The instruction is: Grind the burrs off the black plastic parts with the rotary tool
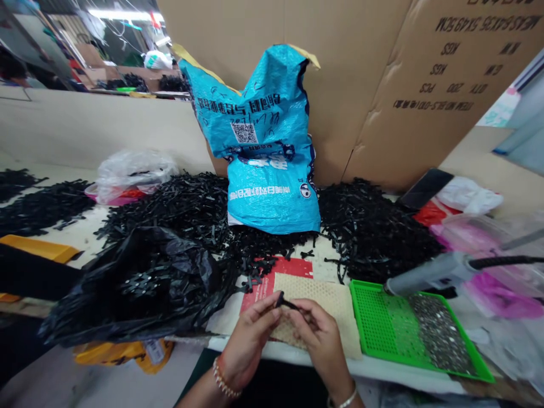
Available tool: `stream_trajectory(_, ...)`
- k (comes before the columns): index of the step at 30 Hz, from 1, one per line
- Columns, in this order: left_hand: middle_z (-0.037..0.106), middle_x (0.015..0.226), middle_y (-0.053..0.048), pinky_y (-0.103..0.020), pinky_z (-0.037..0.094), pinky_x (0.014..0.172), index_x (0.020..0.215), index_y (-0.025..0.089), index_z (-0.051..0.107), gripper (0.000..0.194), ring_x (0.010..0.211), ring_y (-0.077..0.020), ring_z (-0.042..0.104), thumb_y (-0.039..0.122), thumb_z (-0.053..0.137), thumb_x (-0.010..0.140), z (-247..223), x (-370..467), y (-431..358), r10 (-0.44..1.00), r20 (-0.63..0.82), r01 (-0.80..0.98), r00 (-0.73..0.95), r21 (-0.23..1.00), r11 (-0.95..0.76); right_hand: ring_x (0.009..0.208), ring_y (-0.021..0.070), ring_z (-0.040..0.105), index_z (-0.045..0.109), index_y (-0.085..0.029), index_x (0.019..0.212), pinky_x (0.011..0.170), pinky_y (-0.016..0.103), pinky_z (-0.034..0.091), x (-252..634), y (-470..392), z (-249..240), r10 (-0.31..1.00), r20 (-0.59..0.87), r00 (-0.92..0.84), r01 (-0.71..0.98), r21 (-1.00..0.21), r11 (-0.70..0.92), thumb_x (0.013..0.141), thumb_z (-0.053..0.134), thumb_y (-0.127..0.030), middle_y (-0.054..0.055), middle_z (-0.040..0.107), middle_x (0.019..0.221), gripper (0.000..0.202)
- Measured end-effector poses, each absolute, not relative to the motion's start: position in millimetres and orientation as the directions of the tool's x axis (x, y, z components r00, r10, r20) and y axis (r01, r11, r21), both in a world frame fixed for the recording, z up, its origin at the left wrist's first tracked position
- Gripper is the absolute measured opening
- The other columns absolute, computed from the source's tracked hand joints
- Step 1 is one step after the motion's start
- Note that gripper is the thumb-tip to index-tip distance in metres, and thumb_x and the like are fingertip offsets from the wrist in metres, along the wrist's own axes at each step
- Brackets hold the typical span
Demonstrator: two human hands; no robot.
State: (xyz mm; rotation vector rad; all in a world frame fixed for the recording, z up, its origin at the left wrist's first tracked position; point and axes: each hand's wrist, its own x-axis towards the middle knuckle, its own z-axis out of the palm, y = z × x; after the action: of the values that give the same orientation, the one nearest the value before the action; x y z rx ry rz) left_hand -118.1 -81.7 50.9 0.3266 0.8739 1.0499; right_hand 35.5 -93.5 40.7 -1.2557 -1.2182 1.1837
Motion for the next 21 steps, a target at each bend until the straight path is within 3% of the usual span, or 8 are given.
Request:
stream_trajectory(3, 0.071, 0.097, -0.007, -0.023, 0.046, 0.074, 0.101, 0.015, 0.074, 0.049, 0.079, -0.0123, 0.059, 0.032, 0.090, 0.058, 53, -116, -83, 0.879, -0.422, -0.578, 0.220, 0.670, 0.466, 0.090, 0.0224, 0.063, 0.072, -0.025, 0.103, 0.078, 0.031, 0.053, 35, -92, 47, 0.990, 0.134, -0.032, 0.230, -0.963, 0.138, 0.090, 0.064, -0.040, 0.008, 0.067, 0.100, 0.022)
stream_trajectory(7, 0.069, 0.088, -0.005, -0.022, 0.044, 0.065, 0.094, 0.016, 0.072, 0.040, 0.075, -0.0127, 0.058, 0.034, 0.088, 0.063, 57, -116, -83, 0.879, -0.409, -0.574, 0.244, 0.670, 0.471, 0.102, 0.0236, 0.058, 0.072, -0.025, 0.104, 0.091, 0.033, 0.048, 34, -93, 45, 0.988, 0.152, 0.001, 0.203, -0.968, 0.149, 0.091, 0.063, -0.039, 0.008, 0.063, 0.105, 0.022)
stream_trajectory(9, 0.069, 0.089, -0.006, -0.021, 0.041, 0.062, 0.095, 0.015, 0.071, 0.041, 0.073, -0.0119, 0.058, 0.034, 0.088, 0.062, 57, -116, -83, 0.870, -0.435, -0.573, 0.230, 0.662, 0.483, 0.101, 0.0239, 0.057, 0.072, -0.023, 0.098, 0.090, 0.033, 0.048, 35, -94, 42, 0.987, 0.121, 0.108, 0.119, -0.987, 0.108, 0.085, 0.070, -0.042, 0.008, 0.061, 0.102, 0.024)
stream_trajectory(11, 0.070, 0.091, -0.007, -0.020, 0.040, 0.060, 0.097, 0.015, 0.070, 0.043, 0.070, -0.0103, 0.056, 0.034, 0.088, 0.062, 56, -116, -83, 0.861, -0.462, -0.572, 0.213, 0.656, 0.493, 0.087, 0.0204, 0.058, 0.071, -0.022, 0.094, 0.079, 0.029, 0.051, 37, -95, 41, 0.981, 0.000, 0.194, -0.064, -0.998, 0.012, 0.079, 0.076, -0.045, 0.006, 0.061, 0.095, 0.029)
stream_trajectory(13, 0.070, 0.093, -0.008, -0.020, 0.039, 0.061, 0.098, 0.014, 0.071, 0.044, 0.070, -0.0100, 0.056, 0.034, 0.087, 0.062, 54, -115, -83, 0.855, -0.475, -0.572, 0.210, 0.649, 0.501, 0.071, 0.0155, 0.056, 0.067, -0.022, 0.095, 0.068, 0.026, 0.051, 35, -96, 44, 0.973, -0.156, 0.172, -0.293, -0.951, -0.101, 0.075, 0.080, -0.044, 0.003, 0.061, 0.088, 0.033)
stream_trajectory(16, 0.070, 0.090, -0.009, -0.020, 0.040, 0.063, 0.100, 0.013, 0.072, 0.043, 0.073, -0.0114, 0.058, 0.034, 0.085, 0.064, 53, -112, -85, 0.853, -0.460, -0.570, 0.246, 0.643, 0.511, 0.070, 0.0137, 0.056, 0.060, -0.027, 0.110, 0.069, 0.026, 0.051, 26, -98, 53, 0.968, -0.238, 0.073, -0.523, -0.836, -0.166, 0.074, 0.083, -0.038, 0.000, 0.059, 0.085, 0.045)
stream_trajectory(19, 0.070, 0.086, -0.009, -0.021, 0.040, 0.064, 0.099, 0.013, 0.074, 0.040, 0.073, -0.0123, 0.058, 0.032, 0.084, 0.066, 54, -109, -86, 0.863, -0.428, -0.567, 0.267, 0.654, 0.500, 0.077, 0.0155, 0.058, 0.057, -0.029, 0.120, 0.075, 0.028, 0.051, 19, -98, 59, 0.973, -0.229, 0.037, -0.559, -0.811, -0.170, 0.075, 0.082, -0.035, -0.001, 0.059, 0.084, 0.052)
stream_trajectory(21, 0.071, 0.089, -0.009, -0.021, 0.041, 0.065, 0.100, 0.013, 0.075, 0.039, 0.074, -0.0132, 0.059, 0.031, 0.083, 0.066, 54, -108, -86, 0.873, -0.420, -0.565, 0.248, 0.670, 0.482, 0.078, 0.0166, 0.059, 0.065, -0.023, 0.102, 0.075, 0.028, 0.051, 17, -98, 60, 0.975, -0.219, 0.025, -0.537, -0.826, -0.171, 0.073, 0.084, -0.035, 0.001, 0.060, 0.081, 0.037)
